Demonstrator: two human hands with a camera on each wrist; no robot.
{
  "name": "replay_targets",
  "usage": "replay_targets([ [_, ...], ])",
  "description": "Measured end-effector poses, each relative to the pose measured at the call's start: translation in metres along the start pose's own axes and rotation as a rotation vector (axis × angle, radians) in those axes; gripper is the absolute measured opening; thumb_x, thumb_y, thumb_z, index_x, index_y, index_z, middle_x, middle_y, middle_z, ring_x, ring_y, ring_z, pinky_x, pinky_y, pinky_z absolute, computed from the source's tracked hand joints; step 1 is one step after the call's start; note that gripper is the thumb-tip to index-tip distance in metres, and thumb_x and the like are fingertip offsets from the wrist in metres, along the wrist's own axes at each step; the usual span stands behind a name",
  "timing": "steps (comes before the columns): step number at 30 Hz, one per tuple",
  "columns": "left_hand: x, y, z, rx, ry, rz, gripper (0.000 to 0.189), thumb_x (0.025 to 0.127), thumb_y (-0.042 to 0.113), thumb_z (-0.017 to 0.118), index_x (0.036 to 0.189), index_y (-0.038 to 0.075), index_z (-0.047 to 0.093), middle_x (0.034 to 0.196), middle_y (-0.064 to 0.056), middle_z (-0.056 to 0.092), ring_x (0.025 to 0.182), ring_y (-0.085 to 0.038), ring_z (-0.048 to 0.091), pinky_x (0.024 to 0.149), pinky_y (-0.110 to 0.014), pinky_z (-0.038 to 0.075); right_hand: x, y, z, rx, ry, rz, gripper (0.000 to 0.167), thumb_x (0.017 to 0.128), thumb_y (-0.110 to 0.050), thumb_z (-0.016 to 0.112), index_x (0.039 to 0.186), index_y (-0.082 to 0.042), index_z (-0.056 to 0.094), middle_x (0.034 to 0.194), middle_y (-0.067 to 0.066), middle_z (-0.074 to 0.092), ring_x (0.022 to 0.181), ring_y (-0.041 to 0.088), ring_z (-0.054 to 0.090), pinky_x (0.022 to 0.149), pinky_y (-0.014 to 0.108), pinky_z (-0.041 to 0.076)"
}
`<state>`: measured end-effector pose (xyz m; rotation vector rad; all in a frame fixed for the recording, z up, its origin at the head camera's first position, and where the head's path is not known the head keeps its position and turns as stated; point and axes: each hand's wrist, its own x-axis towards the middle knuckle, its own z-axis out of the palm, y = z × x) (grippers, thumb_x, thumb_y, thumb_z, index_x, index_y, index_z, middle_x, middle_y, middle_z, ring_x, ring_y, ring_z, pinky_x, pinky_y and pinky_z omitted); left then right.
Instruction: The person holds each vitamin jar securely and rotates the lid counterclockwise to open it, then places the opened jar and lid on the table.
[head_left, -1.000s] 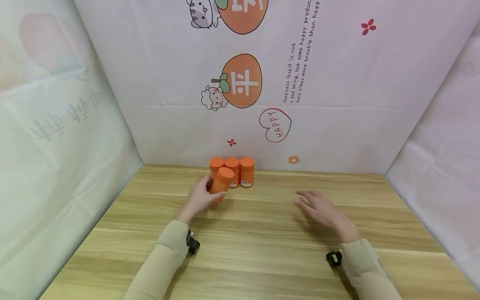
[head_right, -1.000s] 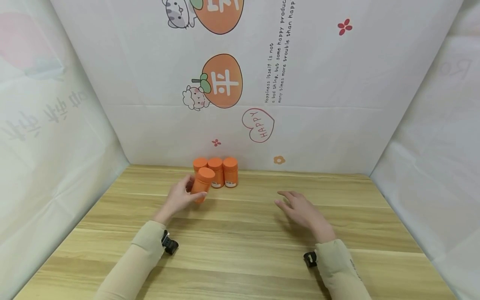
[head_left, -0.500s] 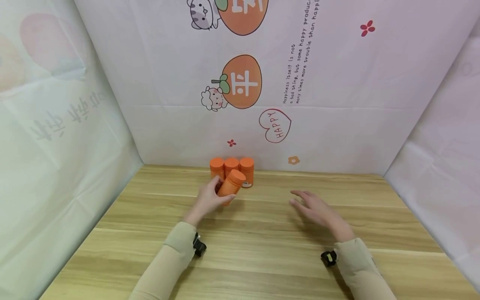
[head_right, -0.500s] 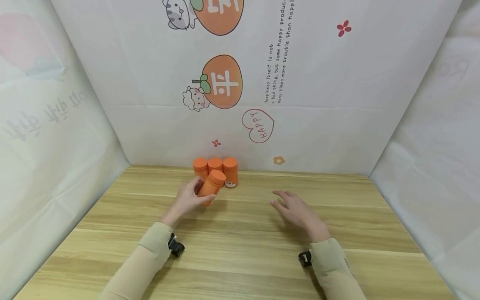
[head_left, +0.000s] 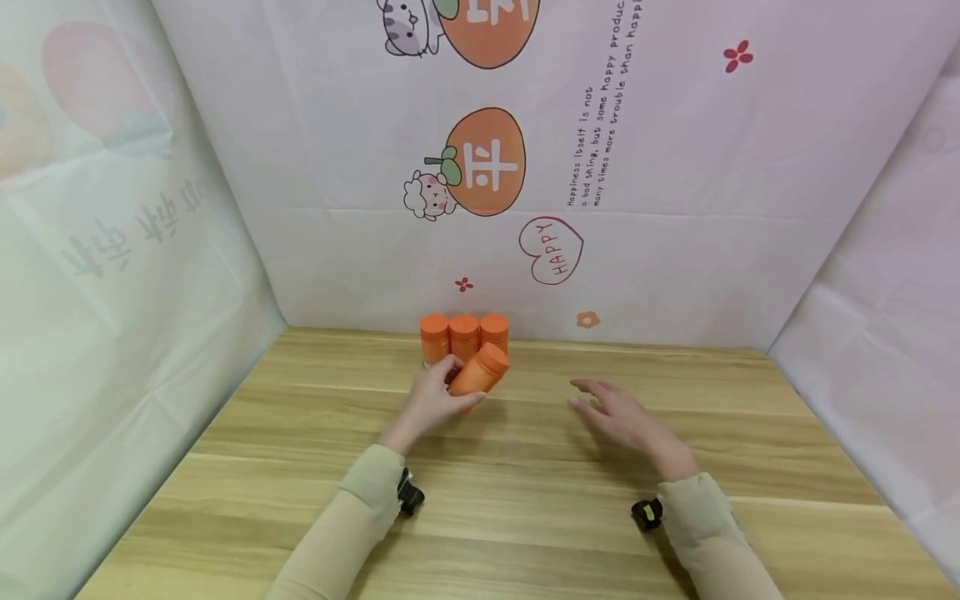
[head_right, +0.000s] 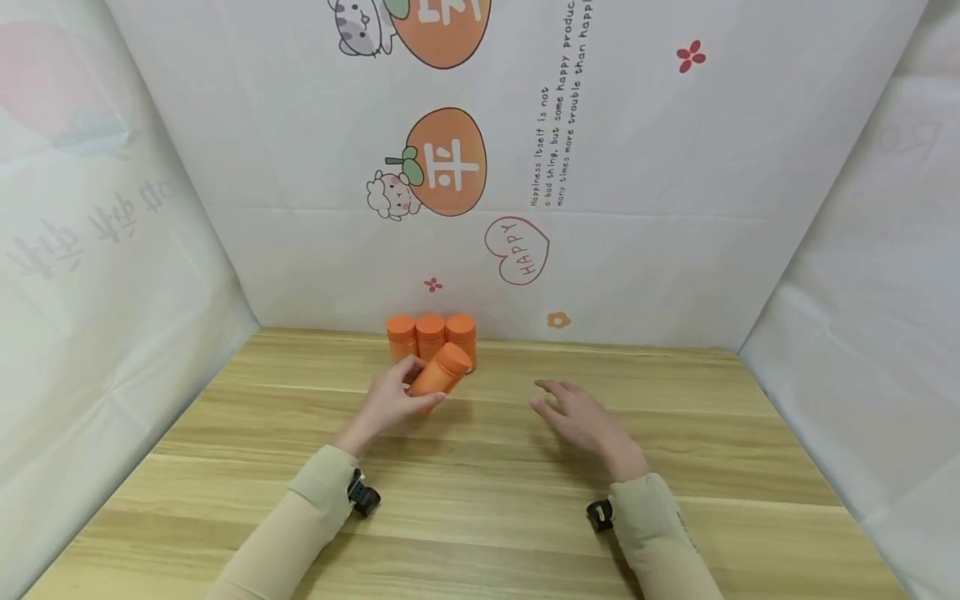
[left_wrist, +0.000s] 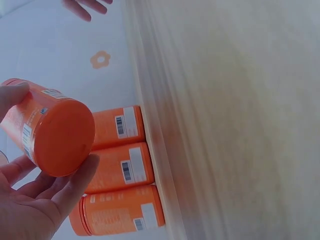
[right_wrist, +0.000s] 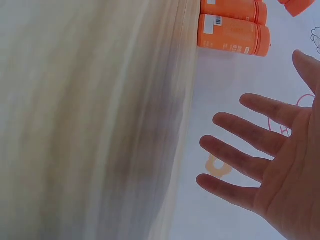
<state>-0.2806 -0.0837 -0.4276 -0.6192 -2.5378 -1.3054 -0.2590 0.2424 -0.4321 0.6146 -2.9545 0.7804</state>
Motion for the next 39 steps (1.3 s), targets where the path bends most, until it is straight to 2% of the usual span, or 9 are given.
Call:
replay_targets([
  [5,-0.001,0.004,0.003,0.005,-0.020,0.004,0.039,0.074,0.030,0.080,0.101,0.010,0.060,0.094,-0.004,0.066,0.080,-0.015,0.059,0.070,-0.030,0.048,0.002,-0.004,0.002,0.004,0.006,-0.009,0.061,0.098,-0.051,0.038,0.141,-0.008,0.043,0.141,0.018,0.046,0.126,0.041,0.046,0.102,0.057,0.035],
  [10,-0.001,0.007,0.007,-0.009,-0.039,0.015,0.040,0.075,0.031,0.079,0.104,0.011,0.061,0.096,-0.003,0.065,0.079,-0.014,0.058,0.068,-0.029,0.048,0.005,-0.007,0.003,0.019,0.004,-0.017,0.061,0.098,-0.052,0.038,0.141,-0.009,0.044,0.140,0.017,0.048,0.122,0.039,0.050,0.098,0.055,0.040],
  [18,-0.001,0.012,0.013,0.020,-0.038,0.025,0.042,0.074,0.036,0.079,0.104,0.012,0.061,0.094,-0.004,0.066,0.075,-0.013,0.058,0.064,-0.026,0.047,0.009,-0.013,0.006,0.049,-0.004,-0.022,0.060,0.098,-0.051,0.039,0.141,-0.009,0.044,0.137,0.015,0.051,0.121,0.035,0.052,0.095,0.053,0.043],
  [23,0.000,0.015,0.017,0.021,-0.040,0.044,0.043,0.074,0.034,0.080,0.105,0.011,0.062,0.096,-0.005,0.067,0.079,-0.014,0.059,0.068,-0.028,0.048,0.011,-0.016,0.008,0.063,0.015,-0.039,0.057,0.098,-0.048,0.040,0.139,-0.009,0.045,0.131,0.014,0.057,0.115,0.031,0.057,0.093,0.051,0.045],
  [27,0.000,0.016,0.020,0.001,-0.054,0.035,0.043,0.073,0.032,0.081,0.105,0.010,0.062,0.098,-0.005,0.067,0.082,-0.016,0.060,0.071,-0.029,0.049,0.013,-0.018,0.009,0.073,0.028,-0.057,0.056,0.098,-0.047,0.041,0.138,-0.007,0.047,0.127,0.013,0.059,0.110,0.028,0.059,0.090,0.048,0.047],
  [34,0.001,0.020,0.027,-0.024,-0.081,0.027,0.045,0.073,0.033,0.081,0.106,0.010,0.061,0.099,-0.005,0.067,0.082,-0.015,0.060,0.071,-0.029,0.050,0.016,-0.022,0.011,0.088,0.033,-0.066,0.056,0.099,-0.046,0.041,0.137,-0.006,0.047,0.121,0.008,0.064,0.109,0.026,0.060,0.090,0.046,0.048],
  [39,0.002,0.022,0.032,-0.010,-0.084,0.036,0.047,0.072,0.035,0.082,0.108,0.011,0.062,0.103,-0.005,0.067,0.084,-0.014,0.061,0.074,-0.028,0.050,0.018,-0.024,0.013,0.092,0.044,-0.086,0.054,0.099,-0.045,0.042,0.136,-0.006,0.048,0.119,0.009,0.064,0.108,0.027,0.060,0.089,0.045,0.049],
])
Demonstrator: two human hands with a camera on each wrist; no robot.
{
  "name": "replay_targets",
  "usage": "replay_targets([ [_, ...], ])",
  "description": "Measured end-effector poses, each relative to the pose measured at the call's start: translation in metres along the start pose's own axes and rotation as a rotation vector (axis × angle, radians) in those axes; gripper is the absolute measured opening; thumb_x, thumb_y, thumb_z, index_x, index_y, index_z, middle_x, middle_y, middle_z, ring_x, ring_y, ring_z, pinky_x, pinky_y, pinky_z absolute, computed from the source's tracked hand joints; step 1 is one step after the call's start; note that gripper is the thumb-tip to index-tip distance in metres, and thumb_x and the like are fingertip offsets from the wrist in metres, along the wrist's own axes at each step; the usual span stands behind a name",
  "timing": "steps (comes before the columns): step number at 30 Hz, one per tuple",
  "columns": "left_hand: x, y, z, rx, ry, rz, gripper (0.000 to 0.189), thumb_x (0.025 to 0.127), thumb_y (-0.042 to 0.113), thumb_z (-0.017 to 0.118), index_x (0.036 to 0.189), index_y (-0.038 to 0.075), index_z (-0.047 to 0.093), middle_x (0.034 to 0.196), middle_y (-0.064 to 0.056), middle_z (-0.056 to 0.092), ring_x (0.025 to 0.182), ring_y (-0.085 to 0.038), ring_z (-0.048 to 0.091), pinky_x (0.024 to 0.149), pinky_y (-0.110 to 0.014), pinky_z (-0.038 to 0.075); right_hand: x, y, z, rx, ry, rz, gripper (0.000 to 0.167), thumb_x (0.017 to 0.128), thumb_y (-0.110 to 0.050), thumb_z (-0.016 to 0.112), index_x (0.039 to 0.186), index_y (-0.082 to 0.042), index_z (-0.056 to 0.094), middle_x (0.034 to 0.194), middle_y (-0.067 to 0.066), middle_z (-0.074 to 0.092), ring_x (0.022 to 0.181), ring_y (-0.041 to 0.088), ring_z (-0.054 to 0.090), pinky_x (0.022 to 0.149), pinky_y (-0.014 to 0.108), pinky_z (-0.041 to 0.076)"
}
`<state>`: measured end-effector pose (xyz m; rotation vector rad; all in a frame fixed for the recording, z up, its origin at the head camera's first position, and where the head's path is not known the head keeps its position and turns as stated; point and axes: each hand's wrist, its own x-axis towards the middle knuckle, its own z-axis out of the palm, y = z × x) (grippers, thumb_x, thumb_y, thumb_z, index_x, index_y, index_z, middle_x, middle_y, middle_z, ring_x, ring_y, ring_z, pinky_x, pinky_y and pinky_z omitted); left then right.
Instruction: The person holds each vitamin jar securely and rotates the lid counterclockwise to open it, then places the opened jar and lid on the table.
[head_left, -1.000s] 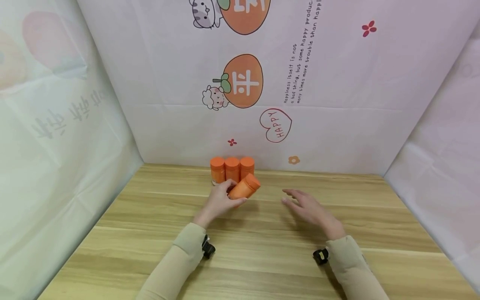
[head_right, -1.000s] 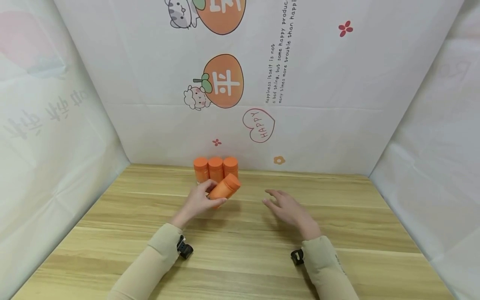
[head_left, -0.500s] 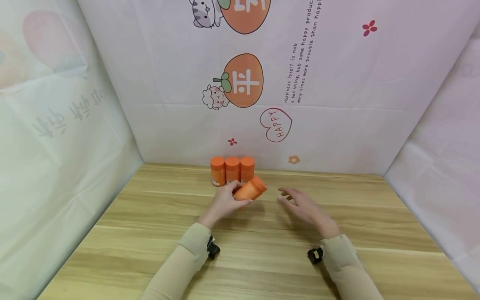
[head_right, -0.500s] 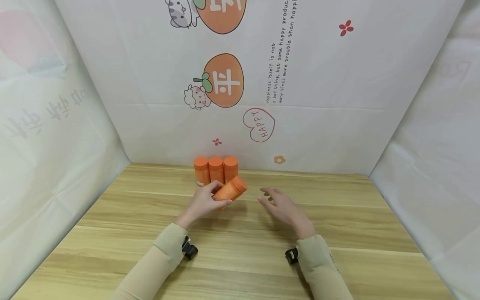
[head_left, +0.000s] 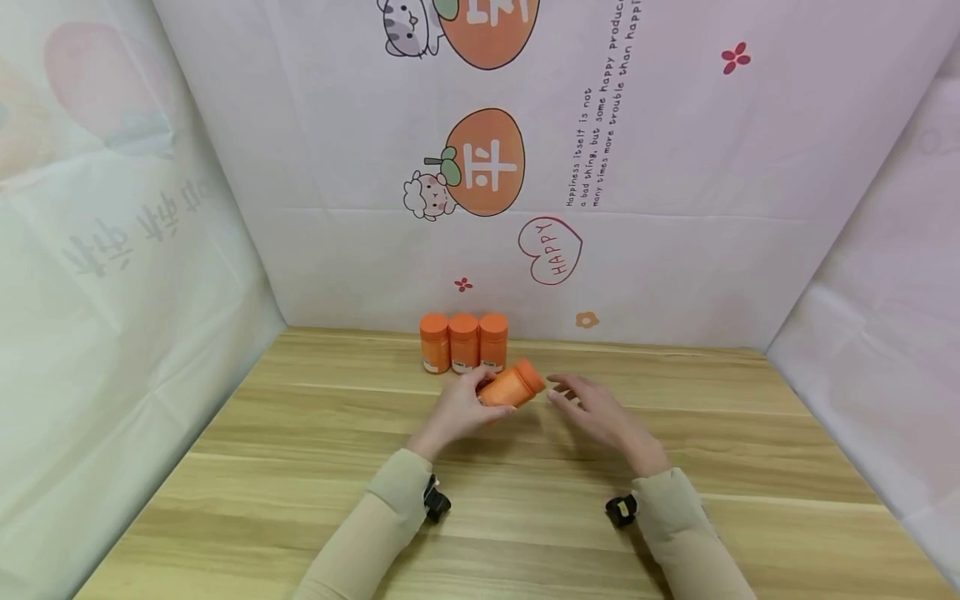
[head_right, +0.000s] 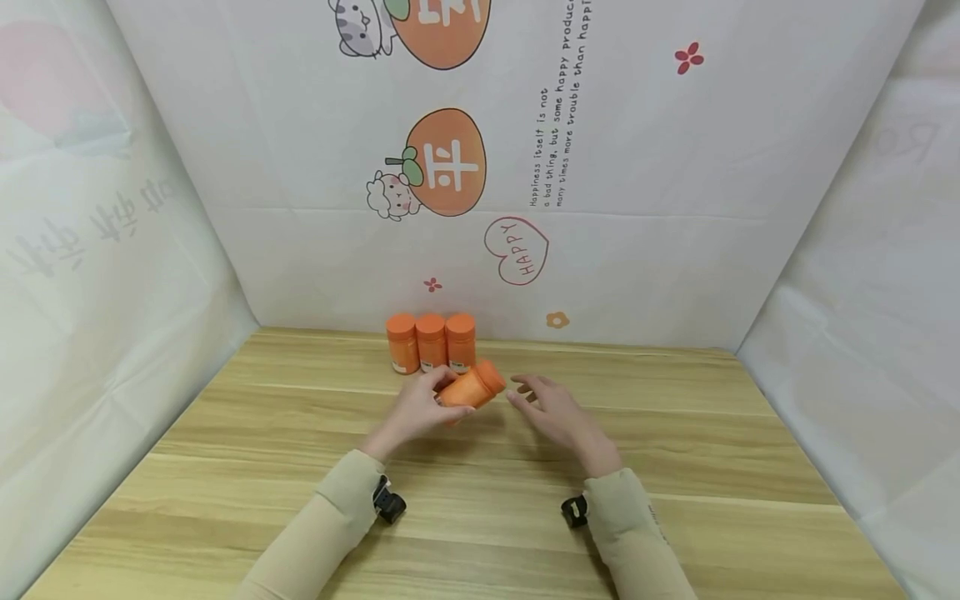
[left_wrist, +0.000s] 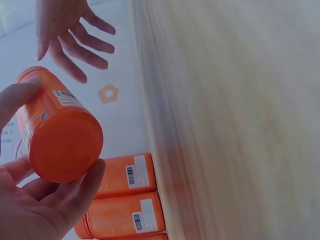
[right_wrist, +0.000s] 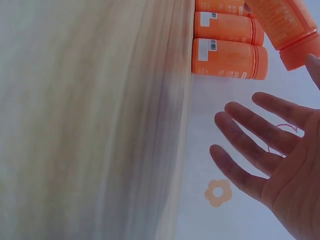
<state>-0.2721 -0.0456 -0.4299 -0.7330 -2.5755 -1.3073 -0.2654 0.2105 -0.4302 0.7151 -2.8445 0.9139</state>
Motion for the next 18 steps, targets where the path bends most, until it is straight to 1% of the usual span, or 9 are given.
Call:
replay_targets([
  [4,-0.0002,0.0027,0.0028,0.005,0.000,-0.004,0.049,0.072,0.035,0.082,0.109,0.010,0.062,0.105,-0.005,0.067,0.086,-0.014,0.061,0.077,-0.029,0.050,0.0009,-0.0008,0.0009,0.002,0.015,-0.010,0.053,0.099,-0.044,0.042,0.135,-0.007,0.049,0.120,0.011,0.063,0.107,0.026,0.060,0.087,0.043,0.050],
  [8,-0.0008,0.0048,0.0045,0.007,-0.015,-0.018,0.051,0.072,0.036,0.081,0.110,0.009,0.062,0.106,-0.005,0.067,0.086,-0.014,0.061,0.076,-0.029,0.050,0.0007,-0.0016,0.0017,0.018,0.039,-0.019,0.050,0.099,-0.044,0.041,0.135,-0.010,0.050,0.117,0.009,0.064,0.104,0.023,0.061,0.085,0.042,0.051],
  [11,-0.0009,0.0062,0.0056,0.004,-0.019,-0.016,0.052,0.072,0.035,0.081,0.112,0.008,0.062,0.107,-0.006,0.066,0.087,-0.015,0.061,0.077,-0.029,0.050,0.0010,-0.0034,0.0020,0.032,0.059,-0.020,0.048,0.099,-0.044,0.042,0.134,-0.012,0.051,0.114,0.009,0.065,0.102,0.022,0.061,0.084,0.041,0.051],
  [16,-0.0009,0.0075,0.0067,0.020,-0.017,0.003,0.050,0.071,0.034,0.082,0.108,0.008,0.063,0.099,-0.004,0.066,0.082,-0.015,0.059,0.074,-0.028,0.049,0.0023,-0.0069,0.0013,0.038,0.074,-0.024,0.048,0.099,-0.043,0.043,0.134,-0.012,0.051,0.112,0.009,0.066,0.101,0.022,0.062,0.083,0.040,0.052],
  [18,-0.0013,0.0082,0.0067,0.029,-0.024,0.001,0.049,0.071,0.036,0.082,0.107,0.009,0.063,0.097,-0.003,0.066,0.081,-0.014,0.058,0.072,-0.027,0.048,0.0026,-0.0081,0.0007,0.033,0.070,-0.025,0.049,0.099,-0.044,0.043,0.134,-0.011,0.051,0.110,0.008,0.067,0.099,0.021,0.062,0.082,0.039,0.052],
])
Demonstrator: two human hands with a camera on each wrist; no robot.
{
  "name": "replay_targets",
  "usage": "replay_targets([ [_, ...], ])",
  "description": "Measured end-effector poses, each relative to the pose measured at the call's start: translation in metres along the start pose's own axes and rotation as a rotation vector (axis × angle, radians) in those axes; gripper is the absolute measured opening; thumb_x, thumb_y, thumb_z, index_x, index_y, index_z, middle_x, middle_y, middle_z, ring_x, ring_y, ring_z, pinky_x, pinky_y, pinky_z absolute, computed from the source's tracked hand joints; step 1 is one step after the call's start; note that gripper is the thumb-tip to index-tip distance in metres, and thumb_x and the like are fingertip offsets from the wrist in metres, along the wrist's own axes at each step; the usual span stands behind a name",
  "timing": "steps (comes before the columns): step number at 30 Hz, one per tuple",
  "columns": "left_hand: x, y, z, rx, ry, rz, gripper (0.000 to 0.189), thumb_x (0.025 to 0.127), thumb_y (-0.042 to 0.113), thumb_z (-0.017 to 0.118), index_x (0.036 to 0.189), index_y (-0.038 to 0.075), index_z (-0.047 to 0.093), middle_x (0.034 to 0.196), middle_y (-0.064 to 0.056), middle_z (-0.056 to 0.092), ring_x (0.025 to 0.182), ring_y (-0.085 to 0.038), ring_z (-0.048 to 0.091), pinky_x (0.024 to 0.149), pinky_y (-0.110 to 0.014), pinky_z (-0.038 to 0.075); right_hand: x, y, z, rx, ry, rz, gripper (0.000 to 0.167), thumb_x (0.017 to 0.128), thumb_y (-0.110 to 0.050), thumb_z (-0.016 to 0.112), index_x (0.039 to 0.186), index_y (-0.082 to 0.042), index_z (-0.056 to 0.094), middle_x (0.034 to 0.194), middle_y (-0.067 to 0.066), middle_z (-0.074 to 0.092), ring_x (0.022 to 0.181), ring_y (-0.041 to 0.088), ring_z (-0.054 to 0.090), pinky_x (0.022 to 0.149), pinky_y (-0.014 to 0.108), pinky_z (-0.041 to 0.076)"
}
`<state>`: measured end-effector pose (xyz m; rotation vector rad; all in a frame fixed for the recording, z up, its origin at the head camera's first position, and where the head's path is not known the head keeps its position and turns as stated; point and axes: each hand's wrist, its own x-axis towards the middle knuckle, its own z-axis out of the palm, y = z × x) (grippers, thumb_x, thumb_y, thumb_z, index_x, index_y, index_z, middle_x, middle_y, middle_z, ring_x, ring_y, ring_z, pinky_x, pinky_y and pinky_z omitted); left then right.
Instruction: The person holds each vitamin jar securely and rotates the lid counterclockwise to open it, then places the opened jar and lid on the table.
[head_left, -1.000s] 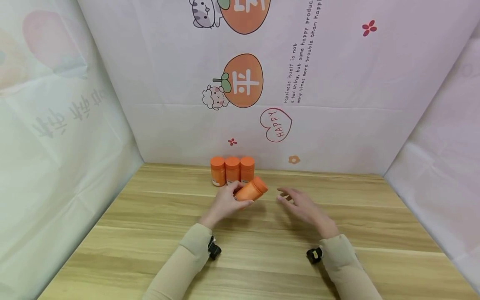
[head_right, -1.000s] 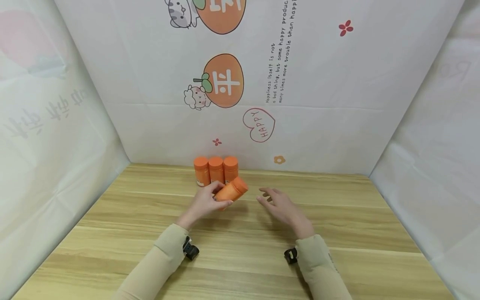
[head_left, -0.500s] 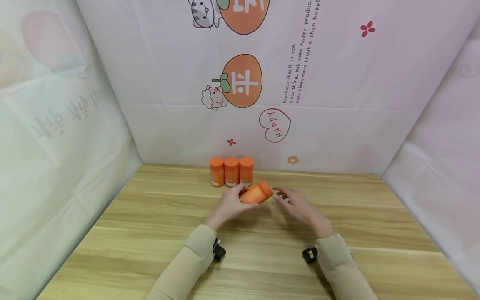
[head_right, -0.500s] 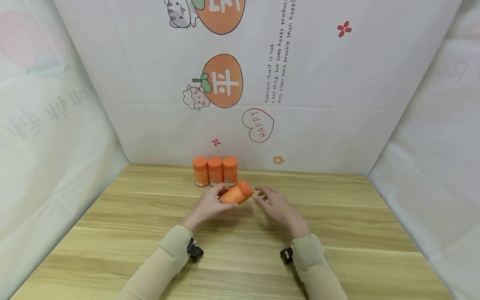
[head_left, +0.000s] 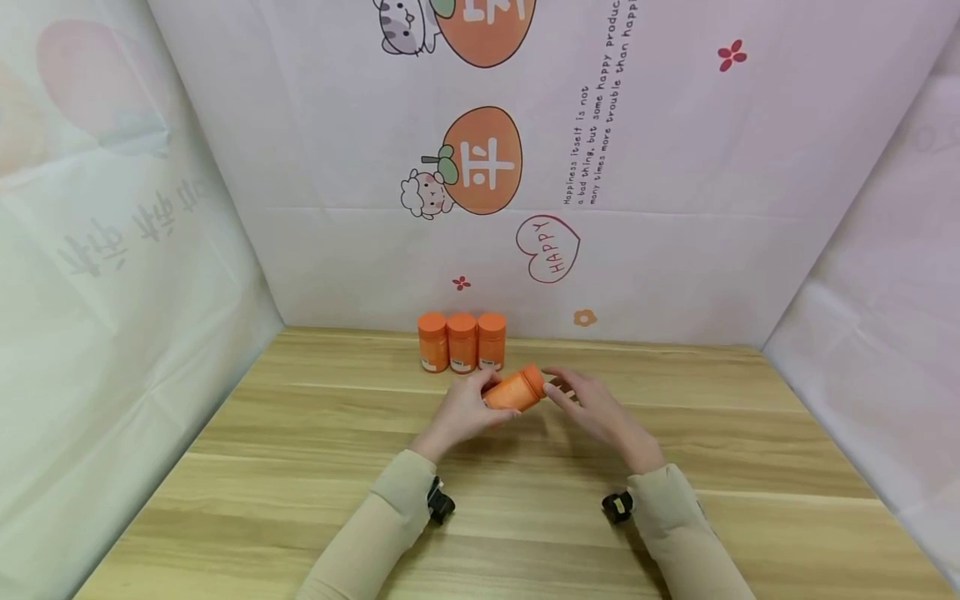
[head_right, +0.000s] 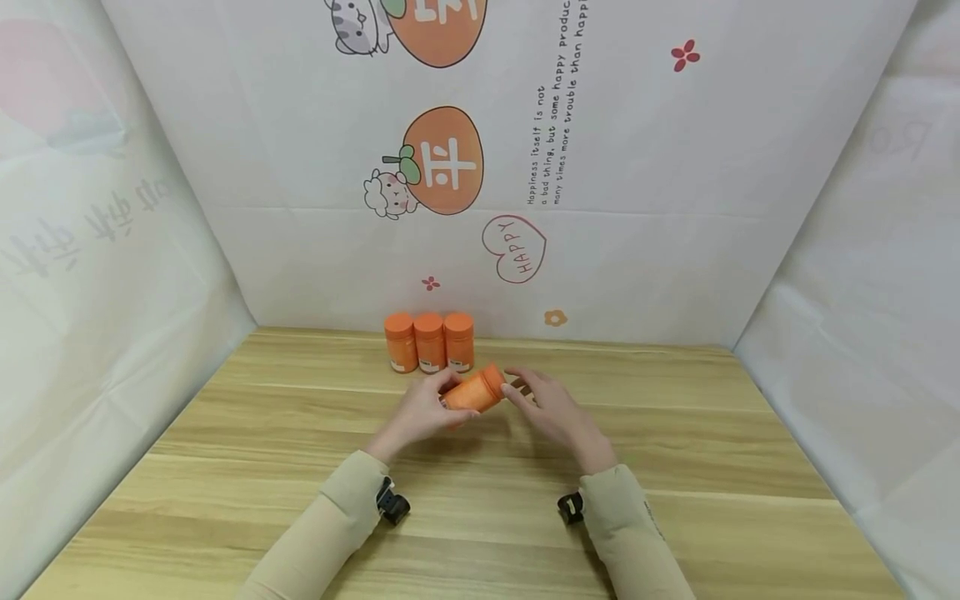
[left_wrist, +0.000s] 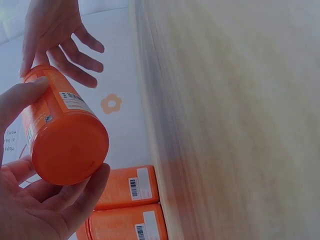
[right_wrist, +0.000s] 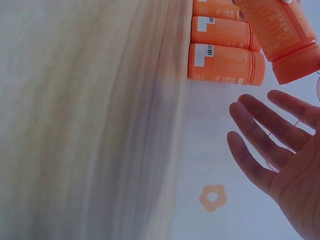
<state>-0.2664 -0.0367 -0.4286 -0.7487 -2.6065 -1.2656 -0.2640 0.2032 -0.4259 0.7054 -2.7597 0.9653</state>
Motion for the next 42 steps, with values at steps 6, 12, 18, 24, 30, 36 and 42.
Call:
replay_targets([
  [6,-0.002,0.003,-0.001,0.016,-0.021,-0.025,0.050,0.070,0.037,0.082,0.108,0.011,0.062,0.098,0.000,0.064,0.082,-0.012,0.057,0.073,-0.027,0.048,0.003,-0.005,-0.001,-0.002,-0.010,-0.010,0.047,0.098,-0.044,0.044,0.133,-0.013,0.052,0.104,0.006,0.068,0.090,0.016,0.063,0.076,0.035,0.051],
  [12,-0.004,0.004,-0.002,0.034,-0.027,-0.019,0.049,0.070,0.036,0.082,0.107,0.013,0.062,0.097,0.001,0.064,0.082,-0.012,0.057,0.074,-0.027,0.048,0.004,-0.008,0.001,0.020,-0.011,-0.021,0.043,0.098,-0.040,0.047,0.130,-0.011,0.054,0.101,0.005,0.068,0.086,0.013,0.062,0.072,0.032,0.050],
  [18,-0.005,0.005,-0.002,0.057,-0.035,-0.008,0.047,0.069,0.035,0.083,0.105,0.014,0.062,0.096,0.002,0.064,0.081,-0.011,0.056,0.073,-0.026,0.047,0.003,-0.013,0.004,0.043,0.008,-0.028,0.040,0.099,-0.037,0.047,0.126,-0.010,0.056,0.100,0.004,0.068,0.084,0.012,0.062,0.070,0.028,0.050],
  [24,-0.006,0.011,-0.004,0.059,-0.061,0.036,0.042,0.070,0.034,0.083,0.100,0.015,0.061,0.092,0.003,0.065,0.078,-0.010,0.056,0.070,-0.025,0.047,0.005,-0.021,0.006,0.066,0.026,-0.038,0.036,0.100,-0.036,0.045,0.124,-0.012,0.059,0.101,0.005,0.068,0.083,0.015,0.062,0.069,0.028,0.050],
  [30,-0.007,0.012,-0.004,0.068,-0.060,0.047,0.040,0.069,0.033,0.083,0.098,0.016,0.061,0.090,0.004,0.065,0.076,-0.010,0.056,0.069,-0.023,0.046,0.007,-0.026,0.007,0.057,0.043,-0.023,0.035,0.100,-0.036,0.044,0.118,-0.012,0.062,0.099,0.004,0.068,0.081,0.015,0.061,0.068,0.028,0.049],
  [36,-0.007,0.012,-0.004,0.084,-0.065,0.056,0.040,0.069,0.033,0.083,0.098,0.016,0.061,0.089,0.005,0.065,0.076,-0.009,0.056,0.070,-0.023,0.046,0.007,-0.031,0.007,0.097,0.026,0.017,0.035,0.099,-0.039,0.046,0.110,-0.010,0.061,0.080,0.002,0.062,0.065,0.011,0.055,0.057,0.025,0.048],
  [42,-0.009,0.013,-0.004,0.076,-0.076,0.065,0.039,0.070,0.034,0.083,0.097,0.016,0.061,0.090,0.004,0.065,0.076,-0.009,0.057,0.069,-0.022,0.047,0.008,-0.032,0.008,0.105,0.011,0.030,0.032,0.099,-0.037,0.046,0.105,-0.009,0.060,0.068,0.000,0.056,0.054,0.012,0.053,0.050,0.025,0.047],
])
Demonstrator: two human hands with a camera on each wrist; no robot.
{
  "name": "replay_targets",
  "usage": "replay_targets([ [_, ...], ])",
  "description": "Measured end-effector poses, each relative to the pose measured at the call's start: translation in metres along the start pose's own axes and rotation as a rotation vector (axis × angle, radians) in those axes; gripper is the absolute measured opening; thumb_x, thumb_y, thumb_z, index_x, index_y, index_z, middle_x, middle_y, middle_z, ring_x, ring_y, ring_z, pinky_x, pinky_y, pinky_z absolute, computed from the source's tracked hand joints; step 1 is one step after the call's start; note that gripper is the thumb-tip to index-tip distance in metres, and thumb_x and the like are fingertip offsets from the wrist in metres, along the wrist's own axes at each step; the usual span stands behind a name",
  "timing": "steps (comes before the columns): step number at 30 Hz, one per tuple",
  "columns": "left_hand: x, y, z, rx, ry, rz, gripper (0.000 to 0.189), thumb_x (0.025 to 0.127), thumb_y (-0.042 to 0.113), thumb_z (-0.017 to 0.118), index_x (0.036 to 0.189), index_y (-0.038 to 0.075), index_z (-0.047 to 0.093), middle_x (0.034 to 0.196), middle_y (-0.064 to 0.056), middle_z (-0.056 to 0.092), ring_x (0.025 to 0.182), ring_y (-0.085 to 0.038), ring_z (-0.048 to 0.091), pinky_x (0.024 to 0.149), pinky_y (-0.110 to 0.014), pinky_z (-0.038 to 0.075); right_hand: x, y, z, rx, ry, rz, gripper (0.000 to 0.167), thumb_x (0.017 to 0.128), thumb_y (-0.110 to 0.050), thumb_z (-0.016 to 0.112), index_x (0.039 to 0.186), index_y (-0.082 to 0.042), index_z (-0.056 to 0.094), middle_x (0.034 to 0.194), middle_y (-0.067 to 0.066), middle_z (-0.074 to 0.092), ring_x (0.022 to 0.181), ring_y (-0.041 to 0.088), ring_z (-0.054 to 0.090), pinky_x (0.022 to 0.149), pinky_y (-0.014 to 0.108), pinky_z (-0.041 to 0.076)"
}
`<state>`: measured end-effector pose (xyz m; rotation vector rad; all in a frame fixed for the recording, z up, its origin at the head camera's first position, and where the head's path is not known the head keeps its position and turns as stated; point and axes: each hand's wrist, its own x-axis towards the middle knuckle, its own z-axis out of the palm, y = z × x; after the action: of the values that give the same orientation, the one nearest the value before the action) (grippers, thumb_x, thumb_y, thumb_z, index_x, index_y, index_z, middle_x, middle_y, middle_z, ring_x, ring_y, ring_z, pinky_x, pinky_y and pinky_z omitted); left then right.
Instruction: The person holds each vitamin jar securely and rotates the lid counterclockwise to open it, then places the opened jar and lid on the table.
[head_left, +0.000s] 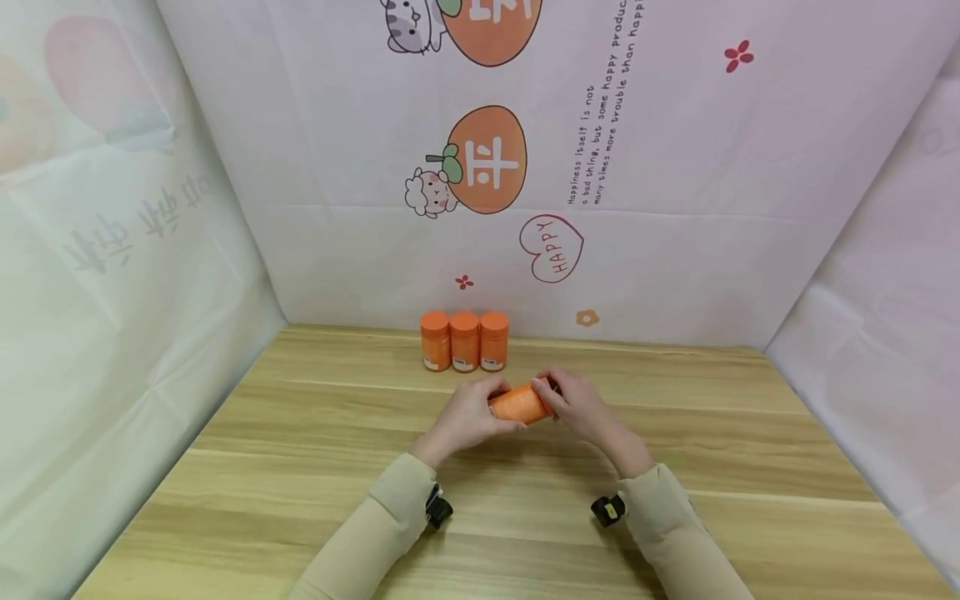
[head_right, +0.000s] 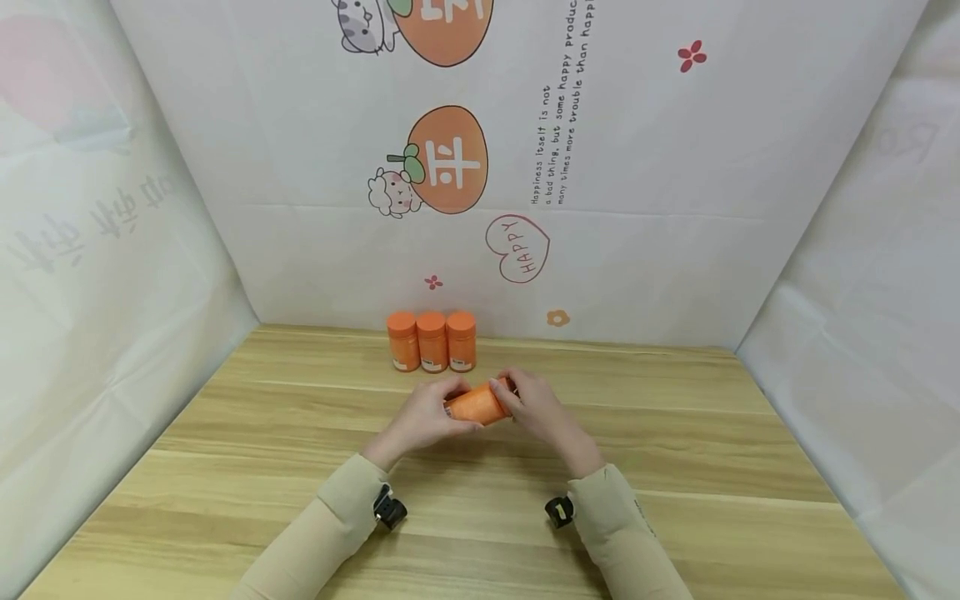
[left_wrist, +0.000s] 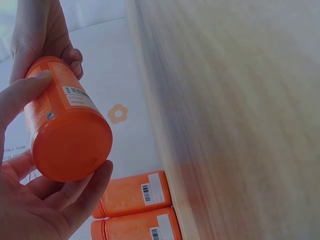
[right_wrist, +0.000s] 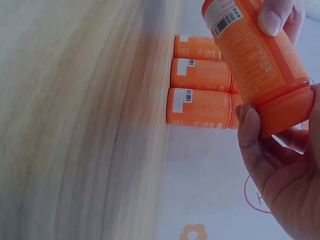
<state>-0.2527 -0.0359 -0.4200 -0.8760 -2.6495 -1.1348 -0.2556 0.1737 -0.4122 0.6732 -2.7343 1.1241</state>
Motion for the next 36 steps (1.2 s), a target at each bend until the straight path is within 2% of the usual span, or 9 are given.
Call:
replay_targets([
  [8,0.000,0.000,0.001,-0.024,-0.013,-0.003,0.041,0.071,0.036,0.082,0.100,0.017,0.061,0.092,0.003,0.066,0.077,-0.008,0.058,0.070,-0.022,0.048,-0.001,-0.002,-0.001,0.025,-0.011,0.039,0.034,0.099,-0.037,0.046,0.106,-0.007,0.059,0.076,0.005,0.059,0.052,0.014,0.053,0.048,0.027,0.047],
  [13,-0.001,0.001,0.000,-0.028,-0.027,-0.012,0.042,0.070,0.035,0.083,0.101,0.016,0.061,0.093,0.003,0.067,0.078,-0.008,0.058,0.071,-0.022,0.048,-0.001,-0.001,0.000,0.052,-0.005,0.049,0.034,0.099,-0.037,0.046,0.105,-0.006,0.059,0.074,0.005,0.057,0.051,0.013,0.052,0.046,0.027,0.046],
  [20,-0.001,0.004,-0.001,0.032,-0.055,-0.027,0.048,0.068,0.029,0.084,0.108,0.013,0.062,0.098,0.000,0.068,0.082,-0.009,0.059,0.073,-0.023,0.048,-0.003,0.001,0.000,0.063,0.008,0.061,0.033,0.100,-0.035,0.044,0.105,-0.006,0.059,0.073,0.005,0.057,0.050,0.013,0.052,0.044,0.027,0.046],
  [25,-0.001,0.007,0.001,0.086,-0.050,-0.036,0.053,0.069,0.027,0.084,0.114,0.010,0.062,0.101,-0.002,0.067,0.081,-0.011,0.058,0.071,-0.024,0.048,-0.001,0.003,-0.001,0.055,0.001,0.091,0.036,0.100,-0.039,0.042,0.108,-0.008,0.059,0.073,0.005,0.057,0.049,0.013,0.052,0.045,0.028,0.046],
  [31,0.000,0.009,0.002,0.102,-0.013,-0.044,0.056,0.070,0.026,0.083,0.118,0.006,0.063,0.104,-0.006,0.068,0.084,-0.013,0.059,0.072,-0.027,0.048,0.001,0.003,-0.001,0.043,0.012,0.065,0.036,0.101,-0.038,0.041,0.106,-0.007,0.058,0.070,0.004,0.055,0.051,0.016,0.053,0.046,0.027,0.045],
  [36,-0.001,0.010,0.001,0.131,-0.004,-0.035,0.058,0.070,0.028,0.083,0.121,0.006,0.063,0.108,-0.007,0.069,0.087,-0.014,0.061,0.075,-0.028,0.049,0.001,0.003,0.000,0.003,0.023,0.026,0.034,0.101,-0.037,0.042,0.104,-0.006,0.058,0.067,0.001,0.054,0.050,0.012,0.051,0.046,0.026,0.044],
])
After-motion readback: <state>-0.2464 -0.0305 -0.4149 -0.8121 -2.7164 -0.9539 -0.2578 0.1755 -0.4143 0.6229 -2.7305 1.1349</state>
